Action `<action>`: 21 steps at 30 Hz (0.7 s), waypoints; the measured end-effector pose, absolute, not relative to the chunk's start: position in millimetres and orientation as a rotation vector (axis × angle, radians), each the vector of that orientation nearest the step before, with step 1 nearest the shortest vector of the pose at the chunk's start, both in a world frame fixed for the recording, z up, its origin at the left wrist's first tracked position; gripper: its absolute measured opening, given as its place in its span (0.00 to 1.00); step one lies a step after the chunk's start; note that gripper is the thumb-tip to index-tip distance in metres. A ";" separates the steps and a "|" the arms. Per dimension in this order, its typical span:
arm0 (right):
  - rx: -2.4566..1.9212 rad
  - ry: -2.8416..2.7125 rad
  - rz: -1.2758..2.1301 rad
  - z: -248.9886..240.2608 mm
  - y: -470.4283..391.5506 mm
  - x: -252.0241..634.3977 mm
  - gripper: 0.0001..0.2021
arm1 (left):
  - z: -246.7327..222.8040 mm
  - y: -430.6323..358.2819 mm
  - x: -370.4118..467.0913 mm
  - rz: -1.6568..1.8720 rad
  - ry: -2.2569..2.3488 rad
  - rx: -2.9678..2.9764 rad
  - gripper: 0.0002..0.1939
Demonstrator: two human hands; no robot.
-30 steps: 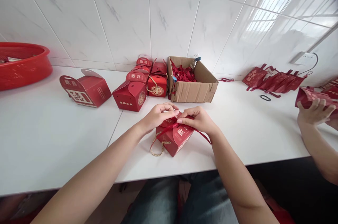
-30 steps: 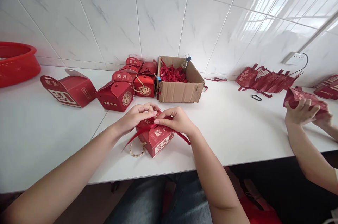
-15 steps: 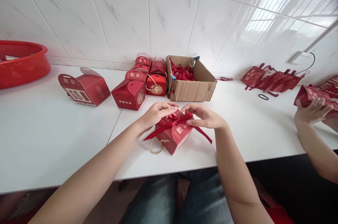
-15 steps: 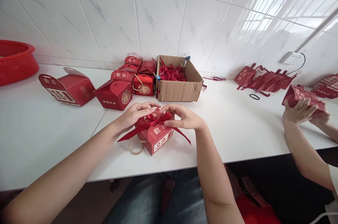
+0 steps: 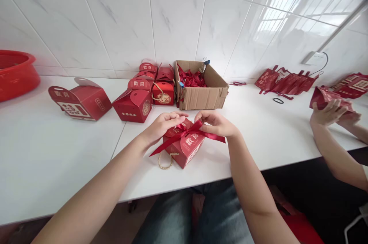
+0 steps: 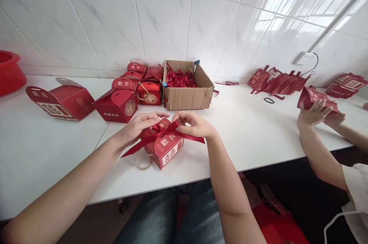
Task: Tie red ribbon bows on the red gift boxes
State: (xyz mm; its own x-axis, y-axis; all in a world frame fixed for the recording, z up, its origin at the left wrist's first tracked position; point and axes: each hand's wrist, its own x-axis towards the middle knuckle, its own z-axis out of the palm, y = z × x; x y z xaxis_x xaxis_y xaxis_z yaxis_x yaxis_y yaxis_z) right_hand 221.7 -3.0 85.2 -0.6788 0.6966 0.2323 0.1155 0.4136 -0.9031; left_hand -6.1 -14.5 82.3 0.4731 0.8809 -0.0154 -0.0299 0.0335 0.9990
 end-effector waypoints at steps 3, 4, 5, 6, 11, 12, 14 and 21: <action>-0.741 -2.015 1.330 80.9 -3.4 217.7 0.10 | 84.2 -16.9 -5.1 0.859 0.810 1.323 0.13; -0.757 -1.994 1.351 79.5 -3.4 216.3 0.11 | 85.1 -18.1 -4.9 0.865 0.801 1.312 0.13; -0.765 -1.974 1.359 78.3 -3.4 214.8 0.11 | 86.0 -19.4 -4.8 0.870 0.797 1.304 0.14; -0.763 -1.956 1.355 77.5 -3.5 213.3 0.11 | 87.0 -20.7 -4.8 0.872 0.799 1.300 0.16; -0.677 -1.790 1.417 77.6 -4.8 206.6 0.09 | 91.1 -22.0 -4.4 0.870 0.840 1.351 0.16; -0.665 -1.747 1.452 77.9 -4.7 206.0 0.10 | 91.1 -21.2 -4.1 0.887 0.839 1.356 0.16; -0.654 -1.681 1.507 78.0 -3.7 205.9 0.11 | 89.9 -19.3 -3.4 0.937 0.838 1.342 0.16; -0.713 -1.624 1.620 80.7 -3.8 206.9 0.15 | 83.9 -16.2 -1.9 1.010 0.846 1.265 0.15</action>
